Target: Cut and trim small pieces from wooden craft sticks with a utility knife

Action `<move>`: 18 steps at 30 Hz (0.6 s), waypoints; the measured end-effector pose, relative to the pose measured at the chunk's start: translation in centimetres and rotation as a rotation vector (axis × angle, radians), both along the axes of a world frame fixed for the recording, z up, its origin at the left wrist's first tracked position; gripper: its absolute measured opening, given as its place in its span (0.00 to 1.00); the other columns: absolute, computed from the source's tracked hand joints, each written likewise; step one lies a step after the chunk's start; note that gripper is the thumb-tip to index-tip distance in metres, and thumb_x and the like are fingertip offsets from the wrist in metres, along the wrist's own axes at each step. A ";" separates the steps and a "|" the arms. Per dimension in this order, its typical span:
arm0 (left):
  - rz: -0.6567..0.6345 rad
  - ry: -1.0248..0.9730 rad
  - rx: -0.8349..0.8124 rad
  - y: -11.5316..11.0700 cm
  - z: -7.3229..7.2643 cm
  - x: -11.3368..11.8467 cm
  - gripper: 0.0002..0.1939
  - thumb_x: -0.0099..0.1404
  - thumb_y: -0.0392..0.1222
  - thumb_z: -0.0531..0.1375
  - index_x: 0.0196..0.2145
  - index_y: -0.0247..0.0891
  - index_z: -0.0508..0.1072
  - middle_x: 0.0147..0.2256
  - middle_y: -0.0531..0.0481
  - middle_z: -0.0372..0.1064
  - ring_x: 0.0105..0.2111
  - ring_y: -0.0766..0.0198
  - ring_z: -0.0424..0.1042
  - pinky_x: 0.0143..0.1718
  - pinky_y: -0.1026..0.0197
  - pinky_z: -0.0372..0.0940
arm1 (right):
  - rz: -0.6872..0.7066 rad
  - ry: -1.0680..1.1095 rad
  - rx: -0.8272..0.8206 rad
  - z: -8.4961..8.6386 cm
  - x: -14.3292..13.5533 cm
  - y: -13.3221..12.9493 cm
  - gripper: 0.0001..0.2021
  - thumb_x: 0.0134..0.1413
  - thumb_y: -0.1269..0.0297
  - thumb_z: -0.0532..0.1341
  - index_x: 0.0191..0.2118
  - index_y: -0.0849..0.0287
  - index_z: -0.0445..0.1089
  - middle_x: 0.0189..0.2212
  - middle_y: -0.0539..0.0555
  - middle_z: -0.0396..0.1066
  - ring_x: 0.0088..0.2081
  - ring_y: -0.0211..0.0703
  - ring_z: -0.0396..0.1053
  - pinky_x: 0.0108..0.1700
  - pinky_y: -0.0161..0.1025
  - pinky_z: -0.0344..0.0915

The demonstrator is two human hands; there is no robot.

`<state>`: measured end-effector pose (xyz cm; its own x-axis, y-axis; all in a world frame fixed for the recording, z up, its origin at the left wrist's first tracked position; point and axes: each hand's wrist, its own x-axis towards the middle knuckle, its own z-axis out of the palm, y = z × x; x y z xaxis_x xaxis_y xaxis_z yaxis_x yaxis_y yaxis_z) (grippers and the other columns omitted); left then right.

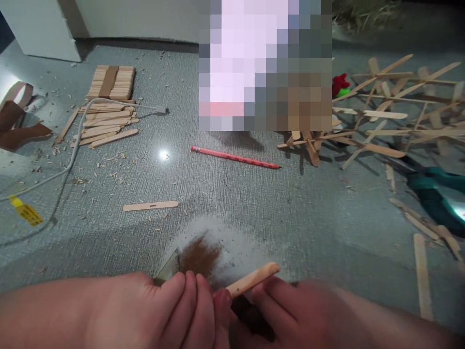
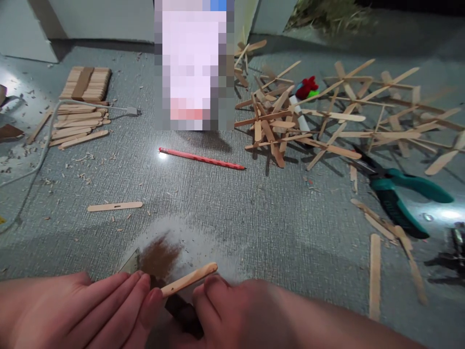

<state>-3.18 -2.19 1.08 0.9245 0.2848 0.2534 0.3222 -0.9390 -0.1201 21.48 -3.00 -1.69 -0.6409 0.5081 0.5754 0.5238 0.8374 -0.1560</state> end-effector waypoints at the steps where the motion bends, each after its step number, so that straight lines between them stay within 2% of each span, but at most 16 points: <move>1: -0.079 -0.019 0.113 0.0 0.1 0.0 0.14 0.66 0.49 0.57 0.44 0.48 0.79 0.44 0.54 0.79 0.40 0.62 0.77 0.31 0.64 0.75 | 0.010 -0.002 0.007 0.0 0.0 0.1 0.13 0.51 0.71 0.63 0.20 0.55 0.61 0.15 0.46 0.53 0.22 0.40 0.42 0.21 0.46 0.35; 3: -0.117 -0.021 0.217 0.1 0.3 0.0 0.15 0.63 0.51 0.57 0.42 0.46 0.79 0.43 0.52 0.79 0.39 0.61 0.76 0.34 0.62 0.75 | -0.020 0.018 -0.002 0.1 -0.2 0.2 0.15 0.53 0.71 0.62 0.20 0.55 0.60 0.15 0.46 0.53 0.22 0.40 0.43 0.21 0.46 0.35; 7: -0.086 -0.050 0.206 0.3 0.5 0.1 0.15 0.60 0.53 0.60 0.38 0.42 0.78 0.42 0.50 0.79 0.38 0.60 0.76 0.37 0.61 0.73 | -0.077 0.062 -0.029 0.1 -0.5 0.2 0.18 0.59 0.72 0.58 0.19 0.56 0.59 0.15 0.46 0.54 0.21 0.39 0.42 0.22 0.46 0.36; 10: -0.099 -0.071 0.220 0.4 0.4 0.2 0.12 0.63 0.50 0.60 0.38 0.41 0.78 0.40 0.50 0.79 0.36 0.61 0.75 0.36 0.60 0.73 | -0.006 0.030 -0.015 0.0 -0.5 0.1 0.16 0.57 0.71 0.60 0.19 0.56 0.59 0.15 0.46 0.54 0.21 0.39 0.43 0.22 0.45 0.36; 14: -0.131 -0.058 0.220 0.5 0.4 0.2 0.11 0.67 0.47 0.58 0.39 0.42 0.78 0.40 0.51 0.80 0.35 0.61 0.76 0.36 0.59 0.74 | -0.062 0.030 -0.023 0.0 -0.1 0.2 0.17 0.56 0.71 0.59 0.19 0.56 0.57 0.15 0.46 0.53 0.22 0.40 0.42 0.21 0.45 0.35; 15: -0.137 -0.065 0.221 0.6 0.4 0.2 0.11 0.68 0.47 0.58 0.39 0.43 0.79 0.40 0.51 0.80 0.35 0.62 0.76 0.36 0.59 0.74 | -0.051 0.026 -0.017 0.1 0.1 0.3 0.16 0.55 0.71 0.60 0.19 0.56 0.58 0.15 0.46 0.53 0.22 0.40 0.42 0.22 0.45 0.35; 18: -0.105 -0.102 0.203 0.8 0.7 0.6 0.08 0.68 0.42 0.59 0.39 0.42 0.79 0.38 0.52 0.80 0.34 0.64 0.75 0.35 0.62 0.74 | 0.110 -0.050 0.014 0.2 0.5 0.6 0.13 0.49 0.71 0.65 0.21 0.55 0.60 0.16 0.45 0.55 0.22 0.39 0.43 0.21 0.44 0.36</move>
